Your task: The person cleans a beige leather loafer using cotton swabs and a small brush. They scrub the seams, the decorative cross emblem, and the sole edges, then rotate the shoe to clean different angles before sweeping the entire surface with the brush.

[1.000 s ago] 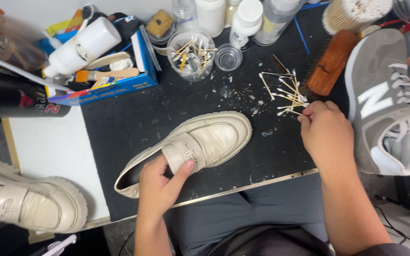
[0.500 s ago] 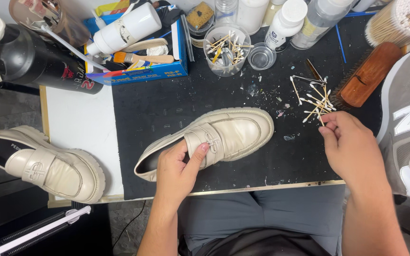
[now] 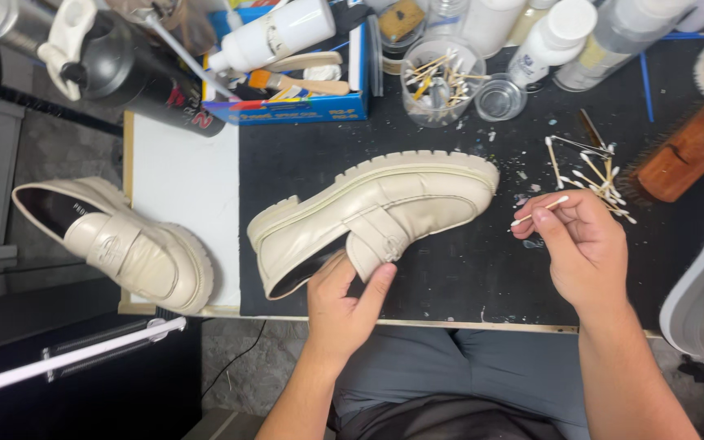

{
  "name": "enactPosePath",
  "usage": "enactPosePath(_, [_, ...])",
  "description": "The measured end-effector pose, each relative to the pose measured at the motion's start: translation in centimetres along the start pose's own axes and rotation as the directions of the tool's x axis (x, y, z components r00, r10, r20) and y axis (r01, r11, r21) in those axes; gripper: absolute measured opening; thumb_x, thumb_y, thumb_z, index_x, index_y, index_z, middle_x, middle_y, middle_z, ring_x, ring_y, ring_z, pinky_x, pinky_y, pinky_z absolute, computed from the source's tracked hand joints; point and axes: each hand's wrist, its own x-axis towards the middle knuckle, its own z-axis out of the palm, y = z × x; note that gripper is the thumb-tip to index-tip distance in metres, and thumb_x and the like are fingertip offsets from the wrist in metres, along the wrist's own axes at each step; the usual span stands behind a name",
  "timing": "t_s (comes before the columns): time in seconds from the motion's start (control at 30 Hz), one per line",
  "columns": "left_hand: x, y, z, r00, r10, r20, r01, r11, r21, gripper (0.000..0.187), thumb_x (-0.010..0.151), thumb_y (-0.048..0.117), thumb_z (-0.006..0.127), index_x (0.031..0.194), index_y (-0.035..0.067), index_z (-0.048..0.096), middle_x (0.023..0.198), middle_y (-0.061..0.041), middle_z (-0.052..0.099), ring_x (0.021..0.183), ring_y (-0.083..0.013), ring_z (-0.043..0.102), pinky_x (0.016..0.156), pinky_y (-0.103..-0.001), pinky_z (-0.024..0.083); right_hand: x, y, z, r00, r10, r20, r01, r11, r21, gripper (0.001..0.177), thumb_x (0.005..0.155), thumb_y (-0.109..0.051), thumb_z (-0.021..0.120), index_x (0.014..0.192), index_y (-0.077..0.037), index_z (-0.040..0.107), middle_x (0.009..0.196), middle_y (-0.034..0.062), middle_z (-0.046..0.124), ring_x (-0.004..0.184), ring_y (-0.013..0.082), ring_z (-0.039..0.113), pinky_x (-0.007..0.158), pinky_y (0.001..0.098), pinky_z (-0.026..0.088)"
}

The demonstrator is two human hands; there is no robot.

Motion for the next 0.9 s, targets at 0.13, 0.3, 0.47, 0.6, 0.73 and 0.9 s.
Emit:
enactPosePath(0.13, [-1.1,-0.7,0.6,0.965,-0.242,0.096,0.261,0.899,-0.353,0.038,0.093,0.009,0.074,0.128,-0.001,0.064,0.116,-0.009,0.075,0.108,-0.0146,0.070,0.098,-0.029,0.052,0.2,0.2,1.5,0.995,-0.076,0.065,0.069,0.992,0.110,0.005,0.109,0.003,0.057,0.113,0.001,0.058,0.106,0.0151,0.068,0.091,0.0179,0.067,0.087,0.0343,0.059])
enactPosePath(0.3, [-1.3,-1.9,1.2,0.920,-0.349,0.177,0.386,0.733,-0.560,0.034,0.097,0.009,0.071,0.129,-0.001,0.065,0.117,-0.005,0.073,0.110,-0.0103,0.065,0.102,-0.027,0.049,0.8,-0.3,3.0,0.992,-0.116,0.051,0.109,0.986,0.126,0.017,0.106,0.005,0.060,0.122,-0.001,0.054,0.106,0.0203,0.068,0.089,0.0201,0.069,0.084,0.0336,0.058])
enactPosePath(0.47, [-1.3,-2.0,0.8,0.931,-0.320,0.174,0.364,0.790,-0.493,0.031,0.098,0.008,0.071,0.127,-0.002,0.068,0.114,-0.007,0.074,0.107,-0.0102,0.066,0.099,-0.027,0.050,1.8,-0.5,3.8,0.990,-0.137,0.037,0.122,0.953,0.278,0.014,0.109,0.003,0.060,0.121,-0.002,0.053,0.107,0.0241,0.068,0.087,0.0224,0.069,0.081,0.0351,0.059])
enactPosePath(0.6, [-1.4,-2.1,0.9,0.936,-0.306,0.173,0.351,0.776,-0.525,0.030,0.098,0.008,0.070,0.127,-0.002,0.068,0.113,-0.006,0.074,0.106,-0.0091,0.066,0.097,-0.026,0.051,2.4,-0.4,3.4,0.992,-0.126,-0.001,0.119,0.927,0.355,0.006,0.116,-0.001,0.057,0.120,0.000,0.054,0.107,0.0245,0.068,0.089,0.0260,0.070,0.082,0.0377,0.060])
enactPosePath(0.73, [-1.5,-2.0,1.2,0.924,-0.338,0.181,0.382,0.771,-0.509,0.031,0.101,0.012,0.065,0.128,-0.003,0.068,0.108,-0.007,0.074,0.099,-0.0088,0.065,0.091,-0.026,0.051,2.7,-0.3,3.7,0.987,-0.146,-0.062,0.158,0.891,0.426,0.005,0.119,-0.002,0.057,0.119,-0.001,0.053,0.107,0.0208,0.066,0.094,0.0265,0.070,0.081,0.0380,0.060])
enactPosePath(0.9, [-0.4,-1.7,1.5,0.921,-0.368,0.128,0.385,0.812,-0.440,0.031,0.101,0.013,0.061,0.127,-0.003,0.067,0.114,-0.008,0.076,0.107,-0.0099,0.068,0.095,-0.026,0.052,2.9,-0.3,5.3,0.974,-0.220,-0.048,0.224,0.932,0.285,0.007,0.117,-0.003,0.058,0.118,-0.002,0.051,0.110,0.0193,0.067,0.096,0.0217,0.068,0.086,0.0336,0.059])
